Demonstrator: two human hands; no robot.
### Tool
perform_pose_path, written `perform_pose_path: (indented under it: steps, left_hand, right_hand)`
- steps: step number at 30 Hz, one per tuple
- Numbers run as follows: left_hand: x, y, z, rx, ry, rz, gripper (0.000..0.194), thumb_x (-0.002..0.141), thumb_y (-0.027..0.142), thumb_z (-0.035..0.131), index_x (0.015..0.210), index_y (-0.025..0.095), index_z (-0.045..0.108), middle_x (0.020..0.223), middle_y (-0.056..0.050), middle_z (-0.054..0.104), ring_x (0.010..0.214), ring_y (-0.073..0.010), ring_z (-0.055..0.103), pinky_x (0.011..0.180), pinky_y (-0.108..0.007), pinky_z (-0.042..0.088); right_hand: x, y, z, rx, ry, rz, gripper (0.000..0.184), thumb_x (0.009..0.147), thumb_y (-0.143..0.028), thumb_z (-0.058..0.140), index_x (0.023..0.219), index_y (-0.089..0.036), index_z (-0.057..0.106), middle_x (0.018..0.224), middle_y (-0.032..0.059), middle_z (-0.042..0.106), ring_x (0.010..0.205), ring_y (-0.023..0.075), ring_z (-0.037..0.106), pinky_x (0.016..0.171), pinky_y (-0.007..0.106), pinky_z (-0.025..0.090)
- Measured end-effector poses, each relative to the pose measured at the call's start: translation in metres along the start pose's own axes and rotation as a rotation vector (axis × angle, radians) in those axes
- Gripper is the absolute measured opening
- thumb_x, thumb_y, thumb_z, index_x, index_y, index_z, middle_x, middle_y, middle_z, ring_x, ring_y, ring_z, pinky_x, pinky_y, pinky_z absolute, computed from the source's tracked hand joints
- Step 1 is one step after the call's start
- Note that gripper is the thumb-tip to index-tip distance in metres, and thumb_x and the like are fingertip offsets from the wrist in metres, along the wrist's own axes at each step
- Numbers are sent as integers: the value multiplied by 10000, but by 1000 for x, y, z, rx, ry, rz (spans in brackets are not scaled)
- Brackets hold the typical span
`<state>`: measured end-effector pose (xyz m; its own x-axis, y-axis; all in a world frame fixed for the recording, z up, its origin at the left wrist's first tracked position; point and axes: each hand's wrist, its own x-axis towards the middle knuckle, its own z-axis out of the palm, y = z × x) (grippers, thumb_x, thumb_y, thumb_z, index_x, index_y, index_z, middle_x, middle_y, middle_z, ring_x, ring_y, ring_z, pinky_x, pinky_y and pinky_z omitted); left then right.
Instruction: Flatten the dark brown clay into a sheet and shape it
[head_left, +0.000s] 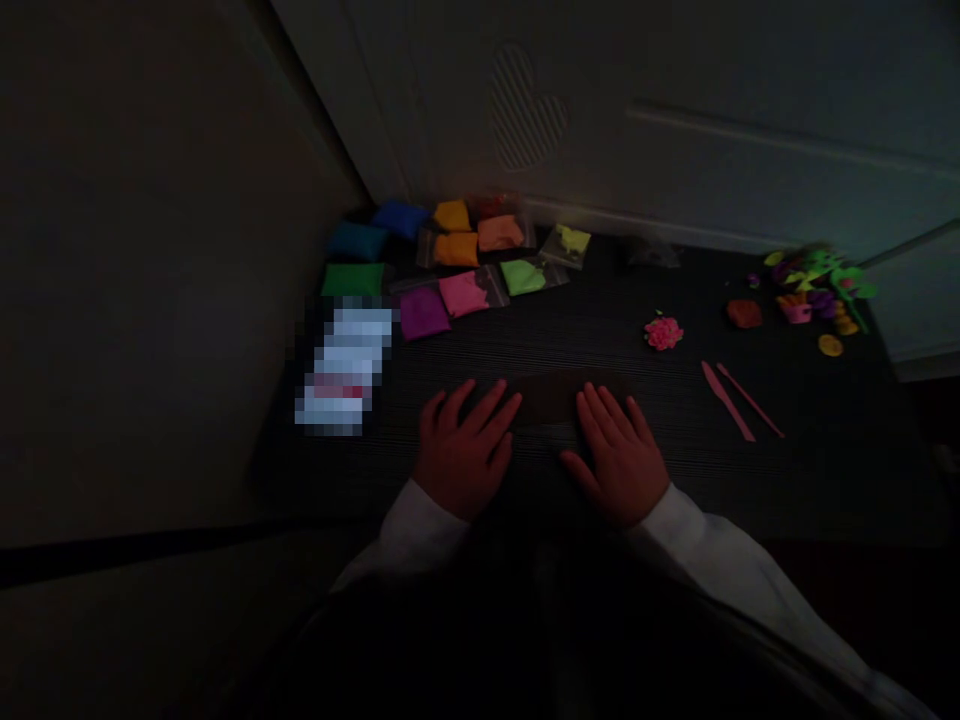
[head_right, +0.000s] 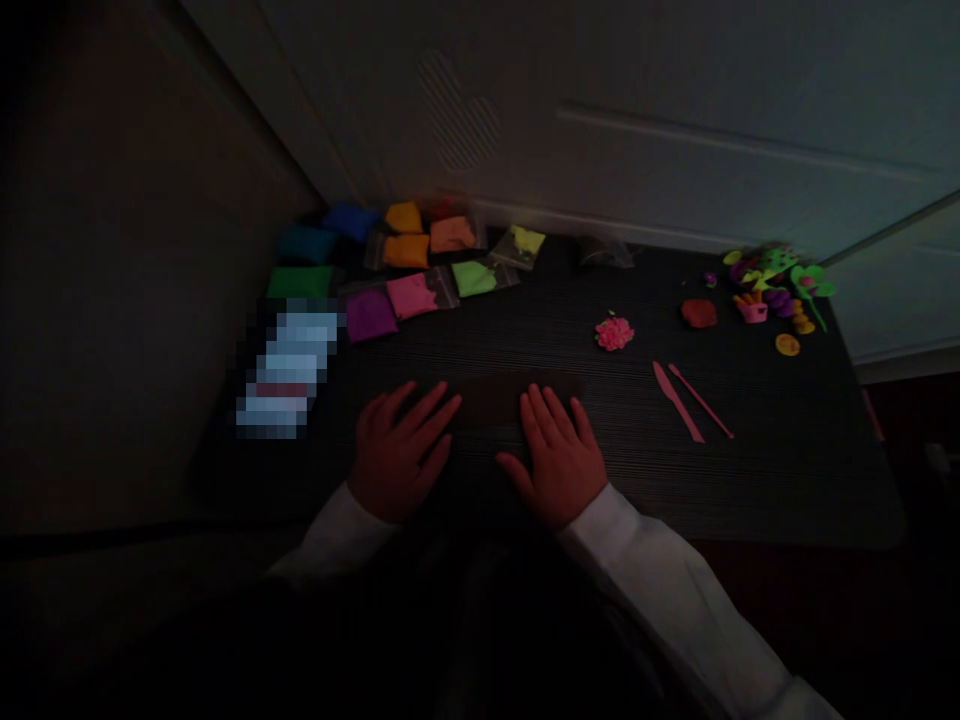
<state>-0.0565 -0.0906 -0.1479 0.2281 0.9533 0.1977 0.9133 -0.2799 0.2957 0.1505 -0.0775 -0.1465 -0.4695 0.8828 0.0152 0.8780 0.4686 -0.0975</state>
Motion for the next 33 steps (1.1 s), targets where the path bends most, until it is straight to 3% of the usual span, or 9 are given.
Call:
perform_pose_path:
  steps: [5,27,33]
  left_hand:
    - [1,3,0,0,-106,181,435,848,311,400,1281,282,378,1289,-13,468,1274,-260,293,1030,-566,128]
    - [3,1,-1,4,-134,220,427,825,363,448,1248,327,409,1274,-6,485,1268,-280,306,1010,-622,144]
    - [2,2,-1,16,-160,225,430,838,389,412,1262,326,390,1322,17,426,1282,-282,273,1019,-612,123]
  right_hand:
    - [-1,1,0,5,-18,3,637,849,-485,321,1334,-74,283,1411,99,274,1304,231,222,1063,463,150]
    - [-2,1,-4,38,-17,-76,568,863,-453,330,1329,-130,303,1395,59,313,1295,228,245,1063,501,127]
    - [-3,1,-4,56,5,-63,575,858,-459,339,1325,-125,312,1400,61,307,1299,228,236,1068,487,127]
